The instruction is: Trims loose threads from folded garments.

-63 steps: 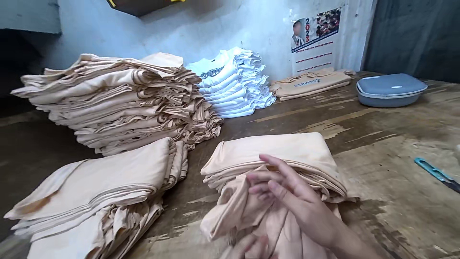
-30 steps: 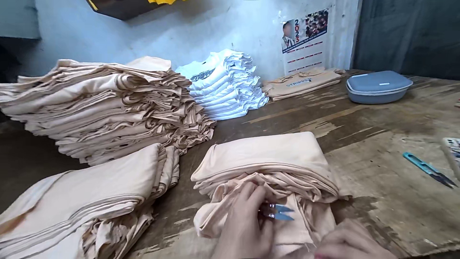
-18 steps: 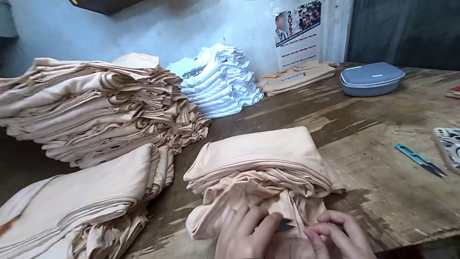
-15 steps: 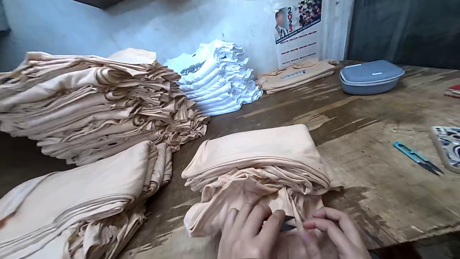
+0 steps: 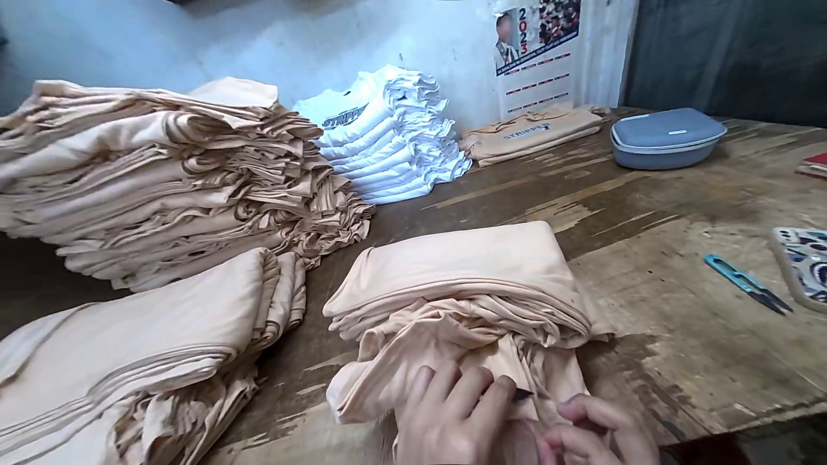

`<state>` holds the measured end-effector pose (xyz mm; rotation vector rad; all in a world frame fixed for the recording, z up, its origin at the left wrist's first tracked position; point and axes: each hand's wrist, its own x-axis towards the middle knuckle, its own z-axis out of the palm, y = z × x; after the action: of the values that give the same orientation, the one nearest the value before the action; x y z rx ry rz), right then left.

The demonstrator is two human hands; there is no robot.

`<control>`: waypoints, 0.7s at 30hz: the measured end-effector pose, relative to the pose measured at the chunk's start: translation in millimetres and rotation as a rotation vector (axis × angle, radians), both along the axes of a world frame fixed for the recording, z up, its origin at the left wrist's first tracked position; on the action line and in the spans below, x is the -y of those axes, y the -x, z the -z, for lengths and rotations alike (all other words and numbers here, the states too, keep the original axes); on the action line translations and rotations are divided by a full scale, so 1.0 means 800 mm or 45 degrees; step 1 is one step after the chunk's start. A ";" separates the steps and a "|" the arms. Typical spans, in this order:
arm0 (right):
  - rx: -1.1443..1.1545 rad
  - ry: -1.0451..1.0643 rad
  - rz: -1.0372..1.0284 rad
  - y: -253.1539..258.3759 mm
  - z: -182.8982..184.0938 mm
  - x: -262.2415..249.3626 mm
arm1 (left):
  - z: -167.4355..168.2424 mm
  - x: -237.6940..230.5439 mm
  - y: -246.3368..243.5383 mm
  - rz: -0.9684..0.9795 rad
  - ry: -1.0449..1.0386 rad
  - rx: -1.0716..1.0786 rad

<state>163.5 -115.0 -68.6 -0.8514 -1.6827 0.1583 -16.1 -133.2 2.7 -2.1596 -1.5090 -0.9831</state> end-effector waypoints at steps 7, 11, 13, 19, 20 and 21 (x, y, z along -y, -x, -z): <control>0.125 0.009 0.124 0.001 -0.009 0.001 | 0.011 0.000 0.026 0.227 0.346 0.376; -0.344 0.081 -0.244 0.046 -0.028 -0.022 | 0.002 -0.016 0.030 0.348 0.370 0.612; -0.625 0.230 -0.448 0.054 -0.040 -0.038 | 0.001 -0.030 0.033 0.342 0.362 0.722; -0.101 0.104 -0.380 0.042 -0.040 -0.045 | -0.001 -0.046 0.030 0.366 0.517 1.006; 0.002 -0.024 -0.244 0.038 -0.034 -0.039 | -0.001 -0.046 0.030 0.370 0.547 1.034; 0.025 -0.142 -0.172 0.031 -0.027 -0.035 | -0.002 -0.044 0.031 0.383 0.575 1.054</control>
<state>138.9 -87.0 -47.4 -0.6584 -1.7513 0.1475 -40.7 -98.2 4.0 -2.4795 -1.9175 -1.9831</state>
